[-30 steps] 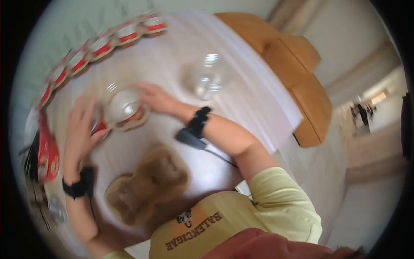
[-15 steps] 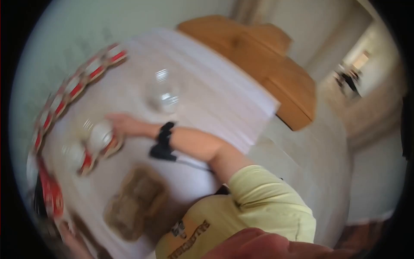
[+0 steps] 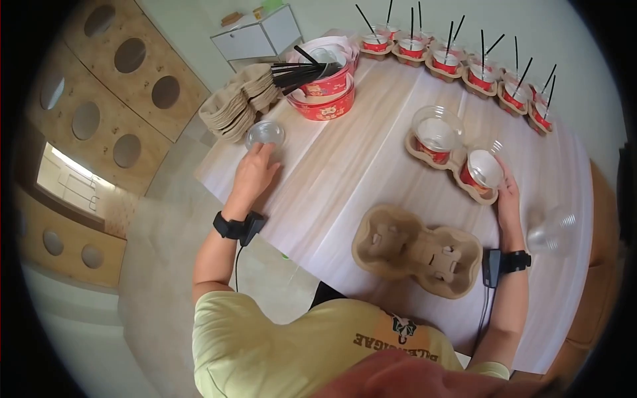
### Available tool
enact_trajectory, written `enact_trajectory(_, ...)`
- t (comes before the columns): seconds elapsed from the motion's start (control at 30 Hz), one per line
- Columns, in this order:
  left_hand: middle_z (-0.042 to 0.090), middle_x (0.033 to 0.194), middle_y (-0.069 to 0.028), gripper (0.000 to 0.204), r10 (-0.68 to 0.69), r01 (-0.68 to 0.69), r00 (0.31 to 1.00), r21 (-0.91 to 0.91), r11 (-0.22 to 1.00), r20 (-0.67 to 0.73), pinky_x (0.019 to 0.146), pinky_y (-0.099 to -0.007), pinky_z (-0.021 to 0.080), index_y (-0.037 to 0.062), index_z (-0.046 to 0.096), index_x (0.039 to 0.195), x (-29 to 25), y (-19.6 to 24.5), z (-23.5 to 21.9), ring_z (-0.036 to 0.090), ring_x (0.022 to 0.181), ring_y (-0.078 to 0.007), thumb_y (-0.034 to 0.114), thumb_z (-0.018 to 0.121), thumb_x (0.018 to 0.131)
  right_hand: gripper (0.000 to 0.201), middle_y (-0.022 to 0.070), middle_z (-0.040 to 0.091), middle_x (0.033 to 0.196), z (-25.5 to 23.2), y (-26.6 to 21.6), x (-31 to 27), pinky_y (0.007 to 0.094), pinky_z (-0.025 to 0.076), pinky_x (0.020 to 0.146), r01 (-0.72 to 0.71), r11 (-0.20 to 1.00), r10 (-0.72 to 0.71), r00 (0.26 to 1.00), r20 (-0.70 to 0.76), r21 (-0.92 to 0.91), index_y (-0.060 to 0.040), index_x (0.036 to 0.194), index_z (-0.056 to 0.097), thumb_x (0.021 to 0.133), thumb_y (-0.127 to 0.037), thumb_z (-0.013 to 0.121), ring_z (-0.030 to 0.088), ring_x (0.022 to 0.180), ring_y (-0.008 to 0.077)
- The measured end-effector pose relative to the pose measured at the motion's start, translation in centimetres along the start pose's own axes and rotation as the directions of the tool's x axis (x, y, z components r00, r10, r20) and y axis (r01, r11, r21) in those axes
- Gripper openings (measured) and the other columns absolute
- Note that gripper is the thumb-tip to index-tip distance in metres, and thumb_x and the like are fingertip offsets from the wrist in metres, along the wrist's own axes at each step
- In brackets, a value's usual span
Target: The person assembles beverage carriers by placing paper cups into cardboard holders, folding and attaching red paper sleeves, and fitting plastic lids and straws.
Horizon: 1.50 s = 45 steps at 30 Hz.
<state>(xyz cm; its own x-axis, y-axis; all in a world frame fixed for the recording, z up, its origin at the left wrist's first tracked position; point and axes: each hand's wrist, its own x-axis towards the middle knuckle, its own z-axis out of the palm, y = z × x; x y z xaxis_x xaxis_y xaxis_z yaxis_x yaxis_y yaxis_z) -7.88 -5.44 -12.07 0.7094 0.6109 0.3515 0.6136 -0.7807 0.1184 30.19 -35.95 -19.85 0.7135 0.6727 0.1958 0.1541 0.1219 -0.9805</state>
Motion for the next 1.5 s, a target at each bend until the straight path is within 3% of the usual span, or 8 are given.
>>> enact_trajectory(0.23,0.048,0.107,-0.0184,0.045,-0.097,0.088,0.995,0.199,0.976,0.034,0.071,-0.0398,0.045,0.0061,0.051,0.105,0.9,-1.1,-0.4,0.050,0.095,-0.0329,0.011,0.069,0.064,0.039,0.0092,0.048,0.121,0.4,0.2,0.2,0.0261,0.030,0.096,0.026,1.000,-0.026,0.999,0.019,-0.017,0.0017,0.122,0.043,0.089,-0.019,0.044,0.043,0.112,0.0156)
enact_trajectory(0.3,0.044,0.114,-0.0196,0.054,0.067,-0.076,0.997,0.260,0.963,0.046,0.075,-0.0407,0.045,0.0093,0.047,0.111,2.1,-1.1,-0.9,0.047,0.102,-0.0358,0.017,0.070,0.062,0.038,0.0092,0.048,0.120,0.6,-0.5,0.1,0.0261,0.030,0.096,0.013,1.000,-0.013,1.000,0.012,-0.009,0.0014,0.121,0.043,0.088,-0.017,0.044,0.043,0.112,0.0156)
enact_trajectory(0.53,0.042,0.122,-0.0223,0.057,-0.002,-0.123,0.952,0.389,0.913,0.305,0.083,-0.0419,0.043,0.0157,0.037,0.123,4.4,-3.5,3.5,0.047,0.101,-0.0452,0.016,0.061,0.071,0.037,0.0086,0.049,0.119,0.7,-0.9,0.0,0.0253,0.030,0.096,-0.002,1.000,0.002,1.000,-0.003,-0.011,0.0007,0.120,0.045,0.084,-0.008,0.042,0.044,0.111,0.0153)
enact_trajectory(0.83,0.055,0.107,-0.0206,0.047,0.006,-0.073,0.990,0.481,0.873,0.139,0.071,-0.0370,0.049,0.0094,0.043,0.120,4.0,-1.9,1.6,0.060,0.085,-0.0296,0.001,0.045,0.074,0.035,0.0084,0.050,0.117,1.0,-1.1,0.0,0.0250,0.031,0.095,0.001,1.000,-0.002,1.000,-0.019,-0.026,-0.0001,0.119,0.046,0.085,-0.009,0.042,0.045,0.109,0.0150)
enact_trajectory(0.93,0.056,0.107,-0.0187,0.047,0.076,-0.034,0.993,0.413,0.910,-0.087,0.063,-0.0352,0.050,0.0074,0.046,0.117,4.0,0.0,-0.6,0.061,0.077,-0.0272,-0.003,0.046,0.072,0.036,0.0083,0.051,0.116,0.9,-0.9,0.1,0.0250,0.032,0.094,0.026,1.000,-0.026,1.000,-0.015,-0.005,-0.0007,0.119,0.045,0.085,-0.008,0.042,0.046,0.108,0.0147)
enact_trajectory(1.07,0.055,0.109,-0.0145,0.052,0.301,-0.291,0.908,0.078,0.954,-0.291,0.065,-0.0354,0.050,0.0064,0.045,0.119,4.7,9.0,-3.8,0.060,0.081,-0.0278,-0.008,0.048,0.069,0.036,0.0087,0.053,0.112,0.8,0.0,0.2,0.0252,0.036,0.090,0.052,0.998,-0.053,0.998,-0.037,-0.027,-0.0018,0.119,0.045,0.084,-0.007,0.042,0.048,0.104,0.0142)
enact_trajectory(1.2,0.054,0.111,-0.0155,0.048,0.661,-0.762,0.640,-0.212,0.612,-0.393,0.079,-0.0333,0.048,0.0076,0.051,0.114,6.9,17.9,-3.1,0.057,0.096,-0.0287,-0.008,0.051,0.068,0.035,0.0084,0.055,0.106,1.3,-0.4,0.1,0.0240,0.039,0.085,0.058,0.991,-0.062,0.998,-0.029,-0.119,-0.0025,0.119,0.045,0.084,-0.009,0.043,0.050,0.097,0.0123)
enact_trajectory(1.5,0.048,0.120,-0.0127,0.053,0.953,-0.960,0.265,-0.138,0.245,-0.150,0.090,-0.0433,0.040,0.0123,0.048,0.119,9.4,25.5,0.9,0.049,0.106,-0.0323,0.000,0.056,0.067,0.035,0.0086,0.057,0.103,1.4,-0.5,0.1,0.0246,0.041,0.082,0.090,0.995,-0.089,0.996,0.014,-0.031,-0.0021,0.120,0.045,0.086,-0.012,0.043,0.052,0.095,0.0135)
